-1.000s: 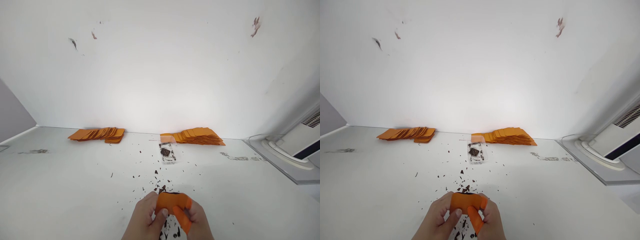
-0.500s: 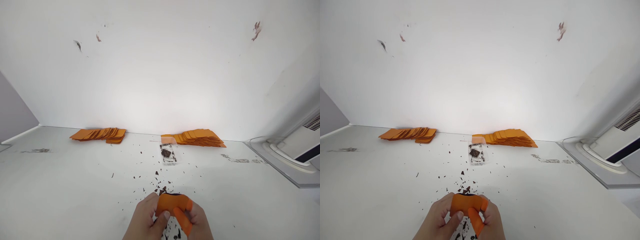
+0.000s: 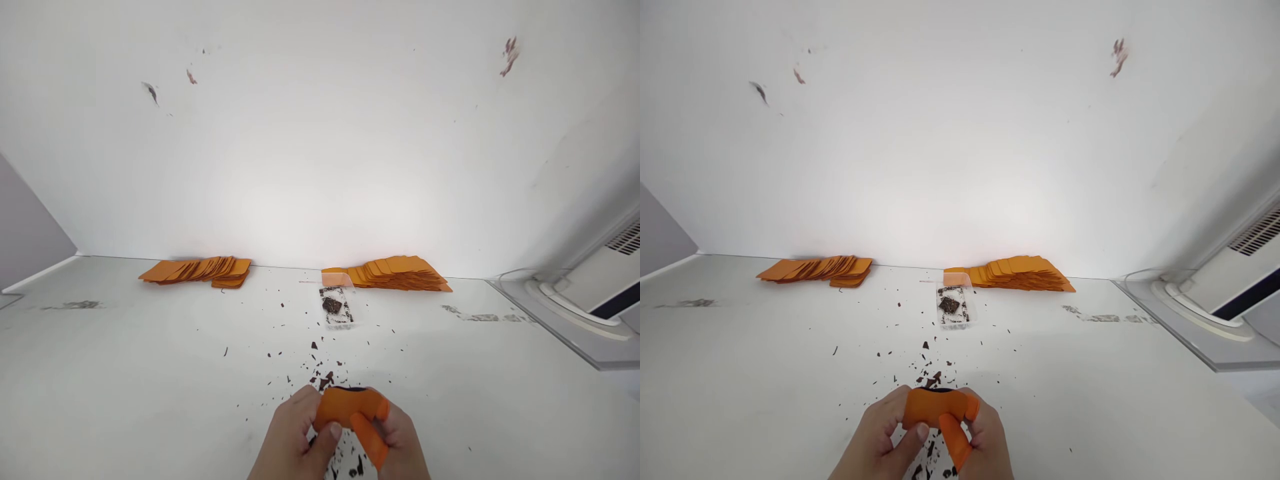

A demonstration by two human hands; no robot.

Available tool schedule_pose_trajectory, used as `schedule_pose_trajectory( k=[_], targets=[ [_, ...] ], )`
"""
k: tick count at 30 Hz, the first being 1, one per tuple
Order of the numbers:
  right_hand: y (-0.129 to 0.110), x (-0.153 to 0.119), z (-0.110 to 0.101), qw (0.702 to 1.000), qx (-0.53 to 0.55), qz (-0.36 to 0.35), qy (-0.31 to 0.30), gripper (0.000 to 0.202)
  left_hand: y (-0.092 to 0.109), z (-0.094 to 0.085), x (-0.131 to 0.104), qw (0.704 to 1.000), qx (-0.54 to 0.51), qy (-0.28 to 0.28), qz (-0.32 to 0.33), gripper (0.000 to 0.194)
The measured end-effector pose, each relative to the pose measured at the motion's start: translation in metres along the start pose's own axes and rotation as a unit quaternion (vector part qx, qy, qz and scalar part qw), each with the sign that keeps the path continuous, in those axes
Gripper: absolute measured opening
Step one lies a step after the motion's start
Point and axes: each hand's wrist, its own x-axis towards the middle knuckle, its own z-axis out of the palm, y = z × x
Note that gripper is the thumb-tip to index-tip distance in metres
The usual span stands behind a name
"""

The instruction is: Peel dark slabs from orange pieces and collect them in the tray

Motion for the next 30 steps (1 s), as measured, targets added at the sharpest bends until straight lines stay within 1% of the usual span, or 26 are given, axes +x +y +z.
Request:
schedule_pose_trajectory(
  k=[7,10,14,18,22,27,30],
  targets=[
    [0.002,-0.002,0.001,0.998,0.043,0.016,0.035,0.032,-0.001,0.001,0.0,1.0,0.002,-0.005,-0.005,0.019],
    [-0.002,-0.001,0.0,0.999,0.037,0.012,0.036,0.032,0.0,0.001,-0.001,1.0,0.008,0.003,-0.013,0.017],
    [-0.01,0.0,0.0,0.995,0.082,0.031,0.05,0.033,0.002,0.001,-0.001,1.0,0.013,0.014,-0.016,0.015],
    [-0.011,0.003,-0.003,0.992,0.102,0.04,0.059,0.032,0.003,0.001,0.0,1.0,0.014,0.02,-0.019,0.015],
    [-0.005,0.008,-0.011,0.992,0.087,0.051,0.076,0.033,0.001,0.002,0.0,0.999,0.005,0.027,-0.028,0.015],
    [0.002,0.019,-0.026,0.993,0.082,0.053,0.068,0.036,-0.001,0.003,0.001,0.999,0.004,0.04,-0.03,0.013],
    [0.003,0.026,-0.04,0.988,0.102,0.052,0.102,0.036,0.0,0.002,0.002,0.998,0.004,0.043,-0.037,0.013]
  ],
)
